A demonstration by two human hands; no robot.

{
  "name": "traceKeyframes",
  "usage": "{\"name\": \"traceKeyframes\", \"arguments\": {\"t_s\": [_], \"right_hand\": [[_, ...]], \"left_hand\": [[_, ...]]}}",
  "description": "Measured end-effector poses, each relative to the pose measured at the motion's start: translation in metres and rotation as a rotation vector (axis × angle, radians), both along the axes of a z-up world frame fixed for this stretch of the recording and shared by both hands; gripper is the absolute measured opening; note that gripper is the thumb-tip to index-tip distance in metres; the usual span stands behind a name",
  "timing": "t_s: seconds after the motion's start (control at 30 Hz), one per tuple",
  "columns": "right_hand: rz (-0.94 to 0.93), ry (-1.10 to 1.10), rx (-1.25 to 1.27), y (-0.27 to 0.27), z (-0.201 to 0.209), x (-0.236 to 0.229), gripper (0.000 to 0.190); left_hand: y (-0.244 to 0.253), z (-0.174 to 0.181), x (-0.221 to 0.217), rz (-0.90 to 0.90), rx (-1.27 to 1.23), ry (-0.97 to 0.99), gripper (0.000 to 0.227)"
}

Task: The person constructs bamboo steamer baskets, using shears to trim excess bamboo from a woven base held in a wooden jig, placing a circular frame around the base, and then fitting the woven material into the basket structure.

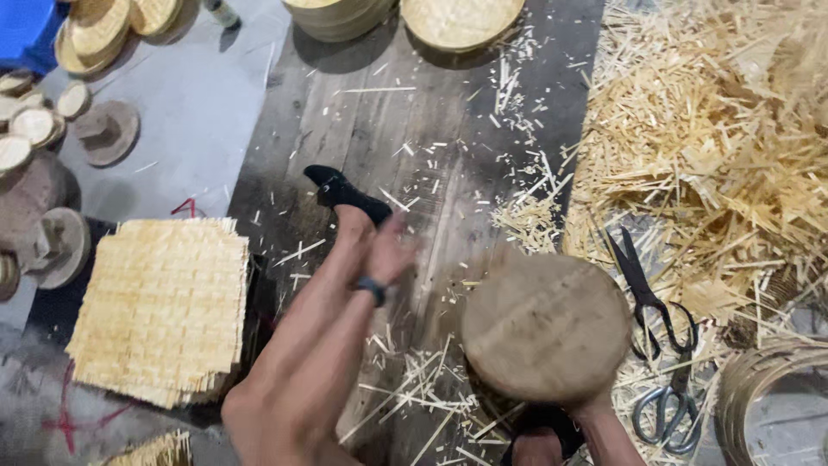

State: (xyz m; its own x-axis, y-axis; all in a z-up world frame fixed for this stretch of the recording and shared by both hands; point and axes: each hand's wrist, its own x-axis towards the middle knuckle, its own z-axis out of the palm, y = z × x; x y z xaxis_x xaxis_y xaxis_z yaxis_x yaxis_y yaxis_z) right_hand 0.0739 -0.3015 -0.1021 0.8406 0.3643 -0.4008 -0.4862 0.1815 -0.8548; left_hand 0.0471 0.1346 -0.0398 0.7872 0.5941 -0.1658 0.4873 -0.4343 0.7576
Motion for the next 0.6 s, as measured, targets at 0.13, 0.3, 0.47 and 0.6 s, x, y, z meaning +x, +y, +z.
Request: {"name": "traceKeyframes", "arguments": {"t_s": [0.13,0.3,0.47,0.6], "right_hand": [[-0.074,0.395,0.127,0.027,0.046,0.002,0.063],[-0.055,0.484,0.02,0.01,0.078,-0.012,0.075],[0.146,0.507,-0.006,0.023,0.006,-0.025,0.062],[0.763,0.432,-0.372,0.009,-0.017,-0.04,0.052]], "left_hand": [[0.087,0.054,-0.126,0.267,0.456,0.223,0.082],[0.161,0.039,-0.274,0.417,0.699,0.884,0.131],[0.16,0.029,-0.34,0.323,0.542,0.697,0.053],[0.145,0.082,-0.338,0.563,0.819,0.207,0.022]]}}
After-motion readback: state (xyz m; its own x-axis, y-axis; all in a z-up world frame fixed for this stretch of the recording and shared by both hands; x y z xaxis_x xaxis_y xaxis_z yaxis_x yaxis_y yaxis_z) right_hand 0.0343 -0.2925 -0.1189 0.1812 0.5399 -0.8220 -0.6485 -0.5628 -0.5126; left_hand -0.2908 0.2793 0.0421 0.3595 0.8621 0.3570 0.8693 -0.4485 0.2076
